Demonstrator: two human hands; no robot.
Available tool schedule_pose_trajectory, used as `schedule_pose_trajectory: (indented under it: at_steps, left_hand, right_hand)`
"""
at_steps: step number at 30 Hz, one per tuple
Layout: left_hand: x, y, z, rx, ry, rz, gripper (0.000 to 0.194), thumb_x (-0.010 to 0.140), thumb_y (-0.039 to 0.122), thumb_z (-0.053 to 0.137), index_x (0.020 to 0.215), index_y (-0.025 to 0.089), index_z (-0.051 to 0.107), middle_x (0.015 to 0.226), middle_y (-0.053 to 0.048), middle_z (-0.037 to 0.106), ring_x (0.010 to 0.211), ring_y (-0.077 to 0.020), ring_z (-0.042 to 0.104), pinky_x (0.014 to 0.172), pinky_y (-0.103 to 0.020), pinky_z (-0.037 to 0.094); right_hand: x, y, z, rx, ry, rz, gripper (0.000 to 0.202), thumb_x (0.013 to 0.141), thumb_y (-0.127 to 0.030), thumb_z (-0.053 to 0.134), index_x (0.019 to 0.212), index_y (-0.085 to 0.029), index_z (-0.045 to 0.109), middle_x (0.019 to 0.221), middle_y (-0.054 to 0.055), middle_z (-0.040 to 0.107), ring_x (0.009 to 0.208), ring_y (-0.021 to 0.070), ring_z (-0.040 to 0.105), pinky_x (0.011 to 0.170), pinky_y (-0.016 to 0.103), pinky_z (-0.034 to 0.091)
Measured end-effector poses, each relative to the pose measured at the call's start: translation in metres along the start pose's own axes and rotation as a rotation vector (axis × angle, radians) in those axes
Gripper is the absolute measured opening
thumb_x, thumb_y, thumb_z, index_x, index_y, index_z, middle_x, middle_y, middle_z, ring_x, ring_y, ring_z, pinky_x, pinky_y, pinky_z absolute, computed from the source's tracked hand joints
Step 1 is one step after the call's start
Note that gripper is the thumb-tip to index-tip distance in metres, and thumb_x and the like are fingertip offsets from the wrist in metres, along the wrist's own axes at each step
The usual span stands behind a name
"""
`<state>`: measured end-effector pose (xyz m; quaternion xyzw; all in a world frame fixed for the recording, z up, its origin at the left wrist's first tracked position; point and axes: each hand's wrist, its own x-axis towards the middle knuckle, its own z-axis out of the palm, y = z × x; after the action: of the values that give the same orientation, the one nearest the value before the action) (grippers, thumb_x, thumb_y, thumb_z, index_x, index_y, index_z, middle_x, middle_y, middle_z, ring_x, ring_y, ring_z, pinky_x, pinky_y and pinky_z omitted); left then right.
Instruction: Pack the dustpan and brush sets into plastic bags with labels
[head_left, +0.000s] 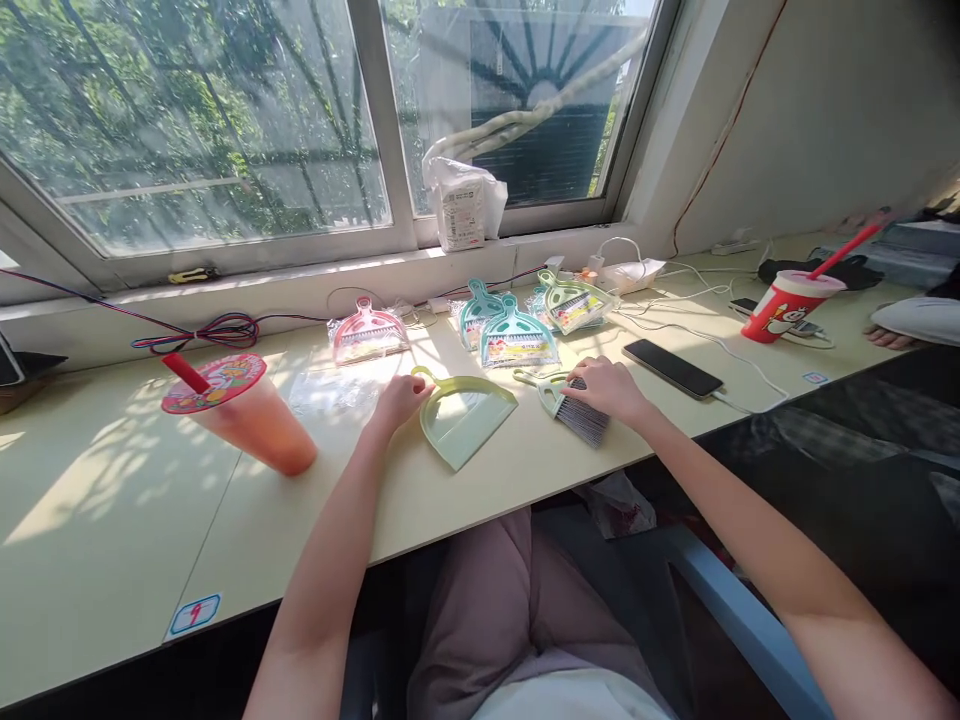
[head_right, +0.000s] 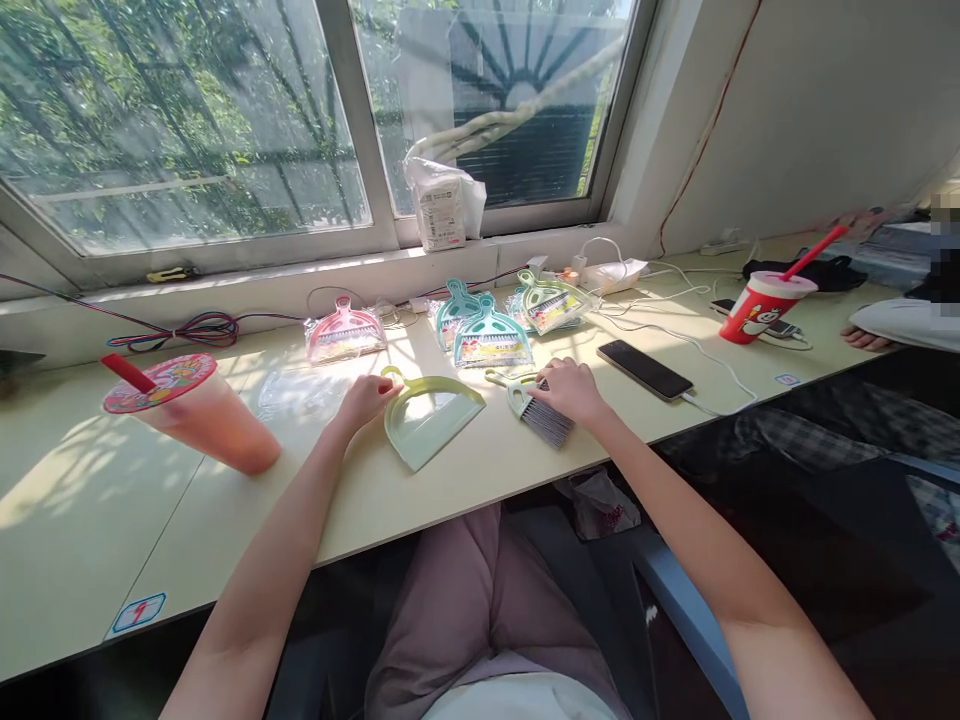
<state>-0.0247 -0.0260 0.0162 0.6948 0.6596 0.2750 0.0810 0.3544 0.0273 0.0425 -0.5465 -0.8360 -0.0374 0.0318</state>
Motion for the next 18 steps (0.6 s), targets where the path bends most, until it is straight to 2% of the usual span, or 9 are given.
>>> schedule_pose_trajectory:
  at_steps: [4,7,12,15,18]
  left_hand:
    - [0.0,-0.003,0.002,-0.004,-0.003,0.008,0.047,0.082,0.047,0.048,0.044,0.023,0.034,0.052,0.004,0.021,0.058,-0.0137,0.016,0.06,-0.031,0.017]
    - [-0.001,-0.001,0.002,0.0,-0.012,-0.002,0.047,0.084,0.043,0.048,0.042,0.024,0.038,0.053,0.003,0.021,0.059,-0.0141,0.015,0.06,-0.031,0.016]
    - [-0.002,0.004,0.0,0.035,-0.027,-0.01,0.048,0.086,0.041,0.048,0.042,0.026,0.039,0.053,0.002,0.02,0.06,-0.0154,0.017,0.06,-0.033,0.016]
    - [-0.001,0.004,0.003,0.017,-0.023,0.001,0.048,0.087,0.04,0.048,0.042,0.026,0.039,0.052,0.002,0.02,0.06,-0.0157,0.017,0.059,-0.034,0.017]
    - [0.0,0.002,0.01,-0.004,-0.006,0.004,0.049,0.087,0.04,0.049,0.042,0.025,0.039,0.051,0.001,0.023,0.059,-0.0154,0.017,0.059,-0.034,0.018]
  right_hand:
    - [0.01,-0.018,-0.006,-0.05,-0.087,0.005,0.038,0.093,-0.048,0.058,0.107,-0.016,0.073,0.118,0.015,0.069,0.108,0.0279,0.064,0.09,0.037,0.042]
    - [0.022,-0.032,-0.013,-0.07,-0.166,-0.023,0.03,0.089,-0.038,0.063,0.104,-0.015,0.073,0.113,0.014,0.071,0.105,0.0268,0.066,0.089,0.035,0.041]
    - [0.038,-0.047,-0.017,-0.145,-0.222,-0.02,0.021,0.081,-0.025,0.065,0.095,-0.013,0.075,0.098,0.016,0.074,0.095,0.0264,0.069,0.072,0.029,0.041]
    - [0.043,-0.045,-0.021,-0.114,-0.232,-0.017,0.02,0.075,-0.028,0.069,0.089,-0.015,0.077,0.088,0.013,0.075,0.086,0.026,0.069,0.065,0.028,0.04]
    - [0.048,-0.043,-0.037,0.058,-0.228,-0.04,0.02,0.076,-0.034,0.068,0.085,-0.019,0.078,0.083,0.006,0.075,0.08,0.0217,0.068,0.061,0.026,0.038]
